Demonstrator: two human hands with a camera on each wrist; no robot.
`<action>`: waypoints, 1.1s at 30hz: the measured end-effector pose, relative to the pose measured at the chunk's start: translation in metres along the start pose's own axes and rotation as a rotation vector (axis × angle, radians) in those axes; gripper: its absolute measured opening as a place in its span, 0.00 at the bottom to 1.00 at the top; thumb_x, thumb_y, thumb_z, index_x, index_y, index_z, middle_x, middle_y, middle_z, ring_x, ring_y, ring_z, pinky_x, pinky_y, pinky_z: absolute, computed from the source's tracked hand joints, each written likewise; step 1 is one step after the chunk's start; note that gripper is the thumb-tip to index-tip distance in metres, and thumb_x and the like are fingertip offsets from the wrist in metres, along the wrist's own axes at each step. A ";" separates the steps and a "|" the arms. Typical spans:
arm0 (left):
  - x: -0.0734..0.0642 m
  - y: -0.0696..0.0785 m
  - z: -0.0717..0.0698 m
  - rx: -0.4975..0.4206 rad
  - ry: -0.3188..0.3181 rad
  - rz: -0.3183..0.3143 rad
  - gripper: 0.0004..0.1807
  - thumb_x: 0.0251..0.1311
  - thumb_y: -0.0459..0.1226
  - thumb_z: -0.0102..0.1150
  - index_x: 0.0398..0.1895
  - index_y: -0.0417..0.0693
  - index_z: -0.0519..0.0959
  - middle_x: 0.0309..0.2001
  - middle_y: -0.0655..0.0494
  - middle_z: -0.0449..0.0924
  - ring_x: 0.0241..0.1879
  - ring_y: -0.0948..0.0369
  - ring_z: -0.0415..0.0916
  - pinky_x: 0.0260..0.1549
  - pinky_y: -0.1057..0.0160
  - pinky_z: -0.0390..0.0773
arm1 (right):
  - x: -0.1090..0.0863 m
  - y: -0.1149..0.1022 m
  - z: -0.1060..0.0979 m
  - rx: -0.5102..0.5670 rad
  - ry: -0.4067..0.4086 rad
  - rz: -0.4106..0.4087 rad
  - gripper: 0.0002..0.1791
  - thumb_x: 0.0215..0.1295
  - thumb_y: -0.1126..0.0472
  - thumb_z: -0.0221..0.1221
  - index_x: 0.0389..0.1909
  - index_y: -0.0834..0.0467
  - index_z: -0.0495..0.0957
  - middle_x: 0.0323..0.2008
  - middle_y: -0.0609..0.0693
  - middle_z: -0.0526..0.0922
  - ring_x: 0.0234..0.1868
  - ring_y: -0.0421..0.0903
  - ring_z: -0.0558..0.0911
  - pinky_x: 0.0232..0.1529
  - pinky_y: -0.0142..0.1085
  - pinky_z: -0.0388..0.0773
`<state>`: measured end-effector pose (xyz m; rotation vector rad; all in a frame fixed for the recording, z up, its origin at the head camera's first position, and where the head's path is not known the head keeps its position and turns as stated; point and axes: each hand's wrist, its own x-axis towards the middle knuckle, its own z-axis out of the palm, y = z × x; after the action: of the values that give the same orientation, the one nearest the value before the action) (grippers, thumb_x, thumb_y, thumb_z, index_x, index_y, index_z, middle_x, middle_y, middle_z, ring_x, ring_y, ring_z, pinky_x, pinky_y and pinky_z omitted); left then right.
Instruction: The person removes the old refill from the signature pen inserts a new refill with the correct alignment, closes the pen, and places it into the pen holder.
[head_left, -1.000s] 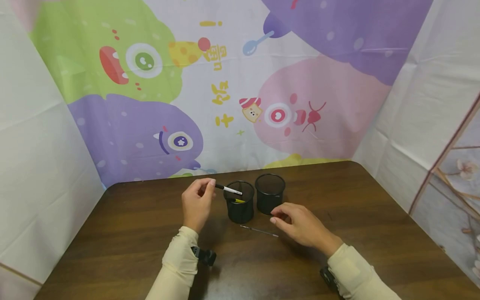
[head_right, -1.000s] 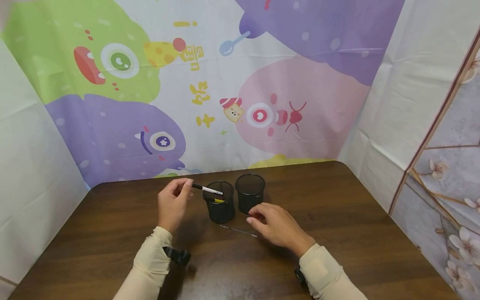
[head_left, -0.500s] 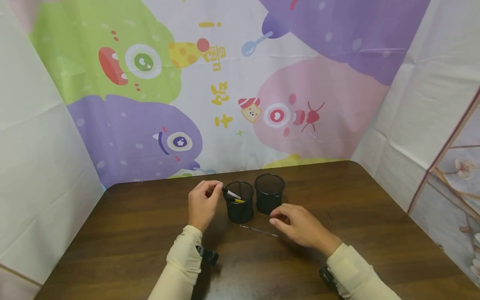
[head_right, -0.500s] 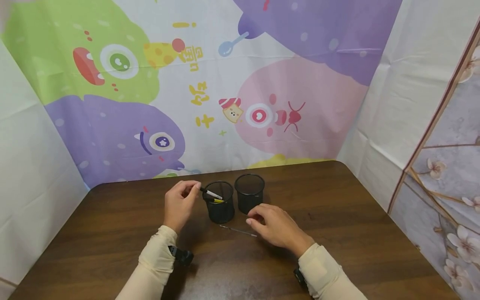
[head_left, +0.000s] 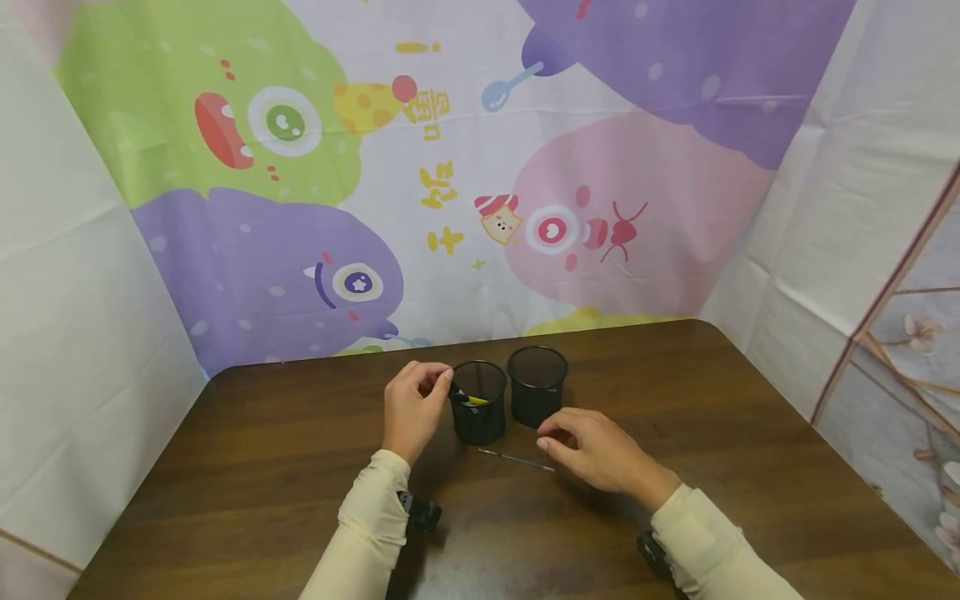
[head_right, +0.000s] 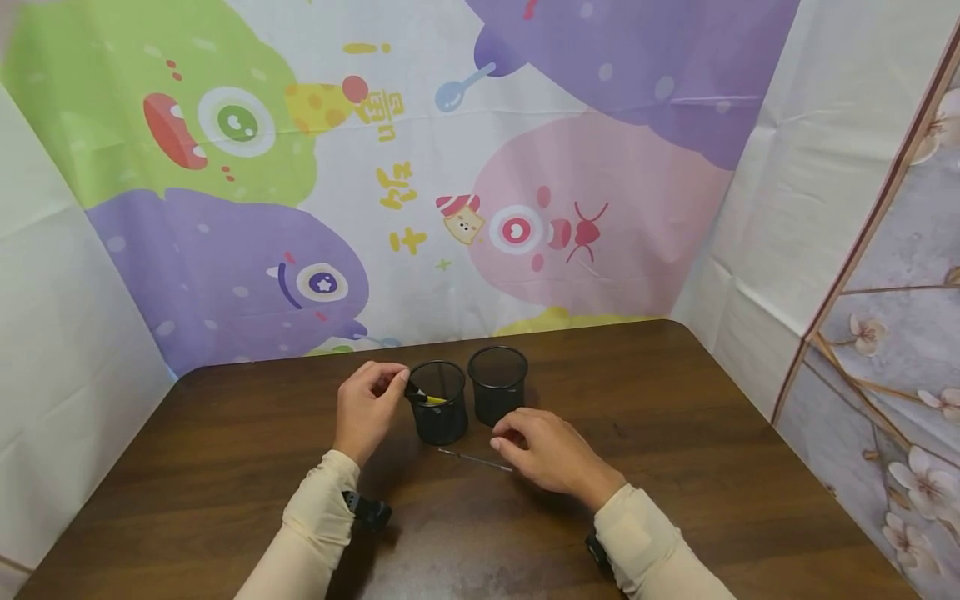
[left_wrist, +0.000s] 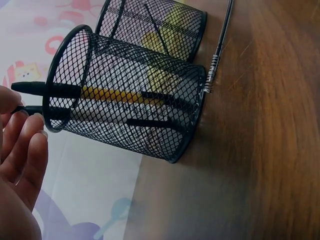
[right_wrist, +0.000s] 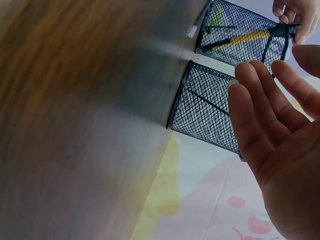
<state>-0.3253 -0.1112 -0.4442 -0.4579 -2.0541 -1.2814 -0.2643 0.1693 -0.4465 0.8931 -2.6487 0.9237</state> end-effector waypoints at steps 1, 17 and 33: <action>0.000 0.000 0.000 -0.001 -0.002 0.000 0.02 0.62 0.34 0.68 0.35 0.45 0.87 0.27 0.58 0.77 0.26 0.62 0.73 0.25 0.66 0.74 | 0.000 -0.001 0.001 0.002 -0.008 0.002 0.08 0.71 0.54 0.62 0.44 0.53 0.84 0.37 0.35 0.80 0.37 0.34 0.78 0.39 0.37 0.80; -0.004 -0.002 -0.007 -0.013 -0.010 -0.003 0.07 0.66 0.39 0.66 0.34 0.44 0.87 0.27 0.59 0.77 0.26 0.63 0.74 0.26 0.67 0.74 | 0.024 -0.021 0.022 -0.124 -0.130 -0.026 0.04 0.69 0.52 0.63 0.40 0.46 0.84 0.34 0.32 0.79 0.36 0.34 0.77 0.39 0.35 0.77; -0.025 -0.003 -0.018 -0.067 0.010 -0.091 0.14 0.75 0.41 0.52 0.40 0.45 0.86 0.28 0.53 0.78 0.25 0.61 0.78 0.25 0.64 0.78 | 0.063 -0.030 0.055 -0.231 -0.246 0.043 0.04 0.66 0.53 0.65 0.35 0.48 0.86 0.30 0.36 0.83 0.30 0.36 0.80 0.31 0.38 0.78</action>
<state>-0.3032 -0.1269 -0.4581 -0.3914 -2.0493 -1.4069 -0.2960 0.0869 -0.4515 0.9506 -2.9142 0.5290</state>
